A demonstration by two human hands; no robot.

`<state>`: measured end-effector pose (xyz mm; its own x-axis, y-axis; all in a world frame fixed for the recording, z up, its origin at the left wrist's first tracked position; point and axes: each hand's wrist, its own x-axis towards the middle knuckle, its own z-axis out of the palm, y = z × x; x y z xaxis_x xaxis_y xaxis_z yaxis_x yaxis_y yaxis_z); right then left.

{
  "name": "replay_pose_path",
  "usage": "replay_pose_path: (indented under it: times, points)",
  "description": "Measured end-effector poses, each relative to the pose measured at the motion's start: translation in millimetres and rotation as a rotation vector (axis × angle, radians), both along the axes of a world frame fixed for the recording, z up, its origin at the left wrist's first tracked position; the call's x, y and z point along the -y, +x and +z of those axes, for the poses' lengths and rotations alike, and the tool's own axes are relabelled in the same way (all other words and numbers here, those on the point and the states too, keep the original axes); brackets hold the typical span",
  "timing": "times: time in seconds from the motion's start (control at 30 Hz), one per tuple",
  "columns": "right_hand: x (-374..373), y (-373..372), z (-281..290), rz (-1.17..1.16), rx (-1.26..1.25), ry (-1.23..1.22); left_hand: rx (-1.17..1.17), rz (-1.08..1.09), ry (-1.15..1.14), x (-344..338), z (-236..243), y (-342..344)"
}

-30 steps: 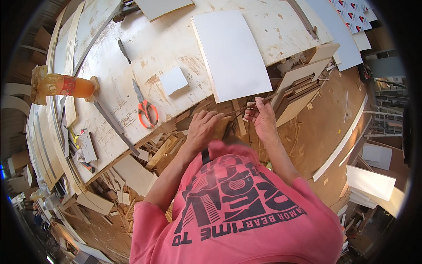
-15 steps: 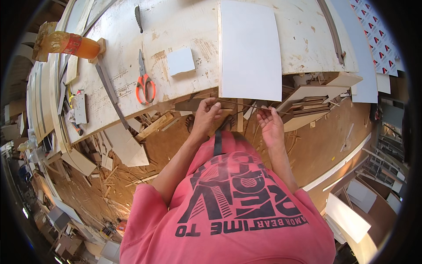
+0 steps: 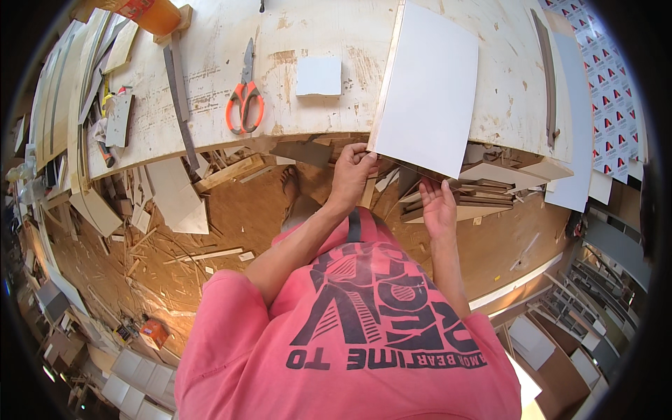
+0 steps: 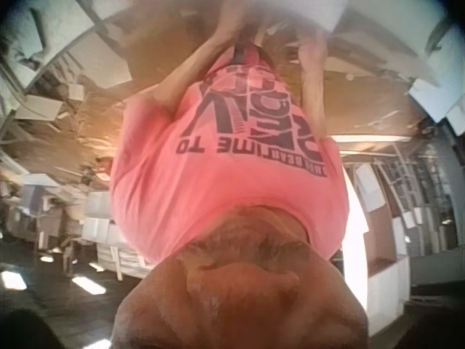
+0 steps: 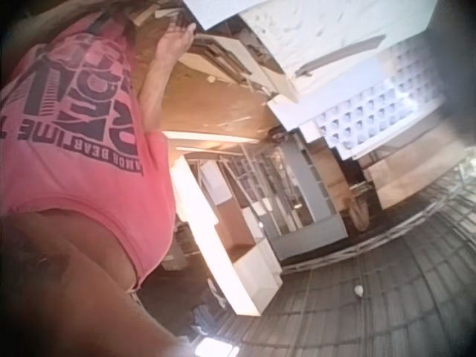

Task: The person applies a brown edging strip to a white wooden board, using a small white block to press the strip into place and then handling a long wooden veneer.

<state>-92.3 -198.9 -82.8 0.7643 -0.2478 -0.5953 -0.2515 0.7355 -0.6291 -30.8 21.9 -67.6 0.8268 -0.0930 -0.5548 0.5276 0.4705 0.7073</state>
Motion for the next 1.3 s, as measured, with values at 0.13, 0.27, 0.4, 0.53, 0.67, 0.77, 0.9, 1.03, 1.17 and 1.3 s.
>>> replay_pose_path:
  times: [0.13, 0.27, 0.4, 0.53, 0.67, 0.77, 0.9, 1.03, 1.17, 1.3]
  points:
    - [5, -2, 1, 0.034, 0.014, -0.013, 0.039, 0.035, -0.047, 1, -1, -3]
    - [8, -3, 5, 0.072, 0.0, -0.067, 0.024, 0.026, -0.062, 2, -9, -5]
    - [10, -2, 8, 0.085, -0.009, -0.097, 0.047, 0.012, -0.057, 5, -15, -5]
    - [11, 1, 8, 0.081, -0.002, -0.102, 0.043, 0.044, -0.078, 5, -13, -4]
    - [13, 4, 8, 0.09, 0.002, -0.126, 0.066, 0.079, -0.066, 7, -14, -4]
    - [14, 6, 7, 0.092, 0.012, -0.123, 0.097, 0.103, -0.046, 8, -15, -4]
    - [13, 5, 6, 0.091, 0.004, -0.117, 0.111, 0.136, -0.003, 9, -14, -4]
    - [14, 4, 6, 0.082, 0.013, -0.098, 0.096, 0.09, 0.026, 7, -9, -5]
    - [11, 5, 8, 0.069, -0.002, -0.109, 0.109, 0.112, 0.008, 8, -9, -6]
    - [10, 5, 8, 0.066, 0.001, -0.127, 0.112, 0.1, 0.041, 6, -4, -5]
